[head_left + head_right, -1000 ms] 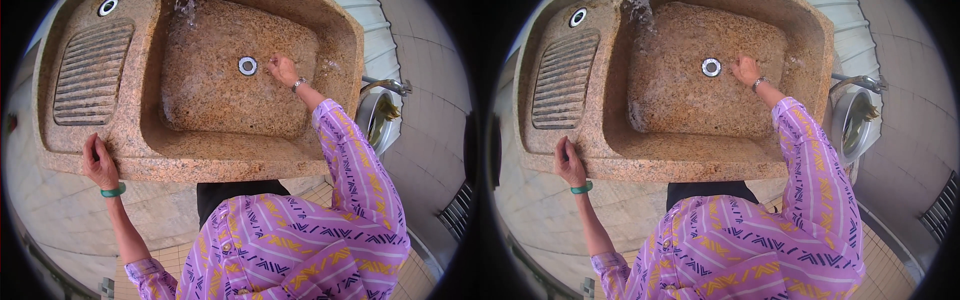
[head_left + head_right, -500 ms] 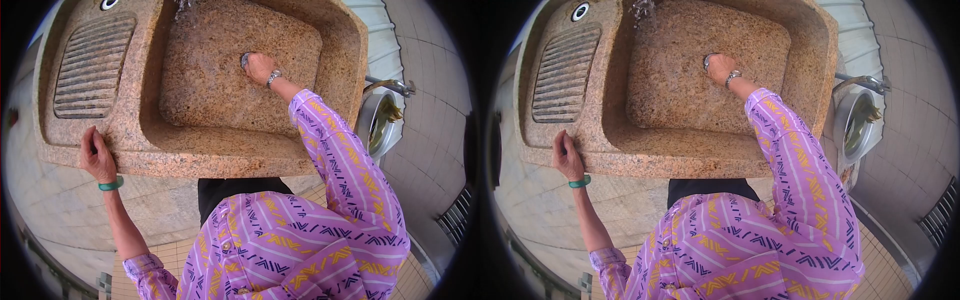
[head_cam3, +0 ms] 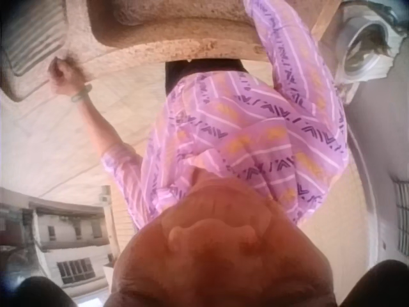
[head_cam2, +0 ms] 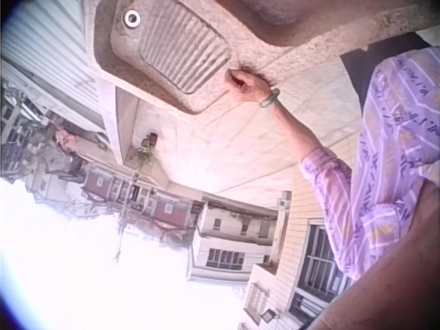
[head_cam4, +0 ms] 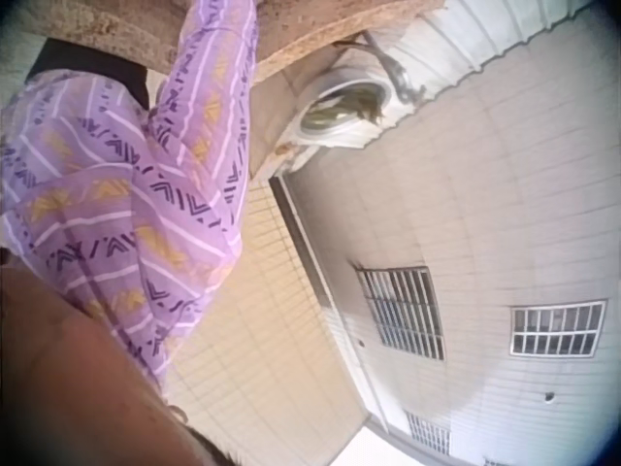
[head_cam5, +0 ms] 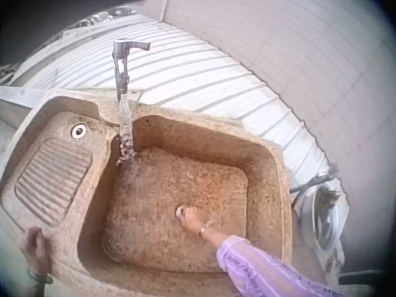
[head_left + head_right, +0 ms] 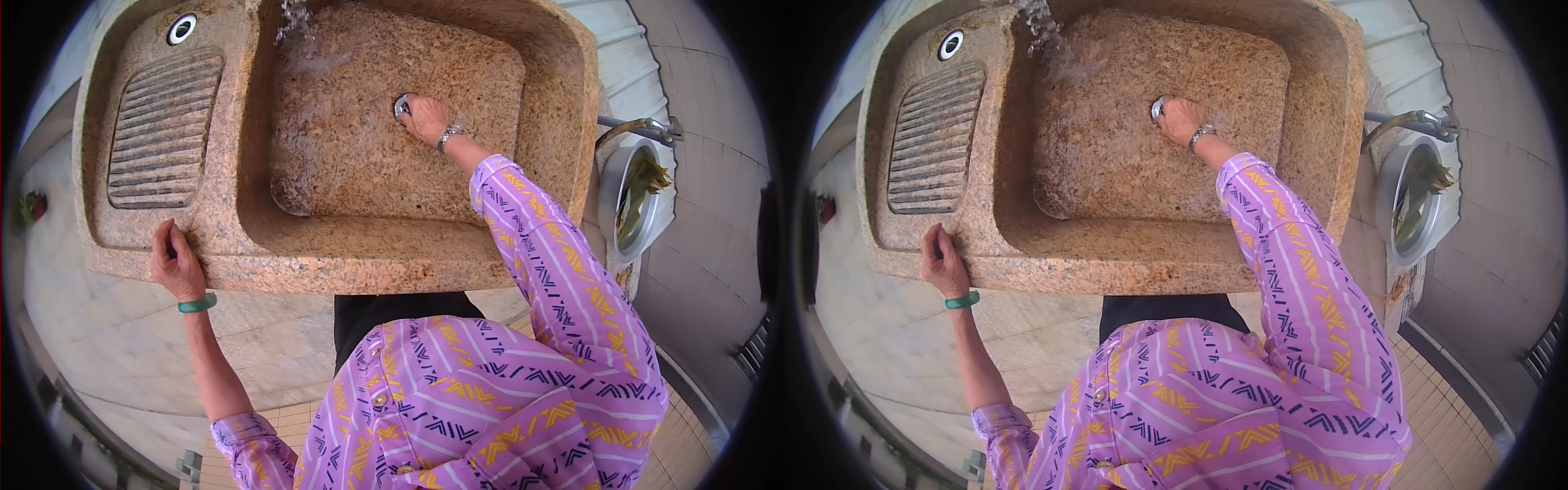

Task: The person cleans a stack of bamboo leaves by hand in a basin and a sink. They first gather the leaves in a metal basin, then move them to a sink to rinse and wipe each leaf individually under running water before placing the cleaned leaves back into the basin.

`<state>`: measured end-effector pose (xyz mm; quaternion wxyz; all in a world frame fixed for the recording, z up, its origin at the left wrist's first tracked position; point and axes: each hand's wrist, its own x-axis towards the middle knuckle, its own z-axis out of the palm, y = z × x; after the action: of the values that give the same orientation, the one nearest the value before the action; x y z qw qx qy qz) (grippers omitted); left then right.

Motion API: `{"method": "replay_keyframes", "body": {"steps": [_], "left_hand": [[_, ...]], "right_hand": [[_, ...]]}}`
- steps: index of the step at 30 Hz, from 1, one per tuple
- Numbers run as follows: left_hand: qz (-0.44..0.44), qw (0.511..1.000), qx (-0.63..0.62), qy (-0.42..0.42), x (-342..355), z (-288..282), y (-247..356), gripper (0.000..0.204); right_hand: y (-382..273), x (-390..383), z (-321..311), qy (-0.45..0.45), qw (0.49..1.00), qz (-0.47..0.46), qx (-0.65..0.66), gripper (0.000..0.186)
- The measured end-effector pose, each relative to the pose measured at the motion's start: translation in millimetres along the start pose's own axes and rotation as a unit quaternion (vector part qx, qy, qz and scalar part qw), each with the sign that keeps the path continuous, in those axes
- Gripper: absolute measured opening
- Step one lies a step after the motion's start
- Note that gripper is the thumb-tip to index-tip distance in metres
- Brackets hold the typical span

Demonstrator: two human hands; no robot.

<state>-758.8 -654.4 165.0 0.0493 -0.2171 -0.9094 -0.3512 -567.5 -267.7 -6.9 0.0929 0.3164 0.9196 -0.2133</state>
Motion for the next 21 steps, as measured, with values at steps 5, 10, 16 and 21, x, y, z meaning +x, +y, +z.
{"method": "replay_keyframes", "body": {"steps": [5, 10, 16, 21], "left_hand": [[0.012, 1.000, -0.001, 0.001, 1, -1, -2, 0.010], [0.029, 0.999, 0.017, -0.001, 1, -3, 2, 0.009], [0.053, 0.998, 0.032, -0.005, 1, -3, 1, 0.008], [-0.035, 0.989, 0.027, -0.142, 20, -8, 22, 0.015]], "right_hand": [[6, 0, 0, 0.009, 0.999, 0.003, 0.042, 0.019], [-1, -9, -10, -0.004, 0.991, 0.084, 0.103, 0.026], [-1, -73, -23, 0.061, 0.975, 0.156, -0.145, 0.049], [-4, -66, -63, -0.097, 0.985, -0.081, 0.121, 0.042]]}}
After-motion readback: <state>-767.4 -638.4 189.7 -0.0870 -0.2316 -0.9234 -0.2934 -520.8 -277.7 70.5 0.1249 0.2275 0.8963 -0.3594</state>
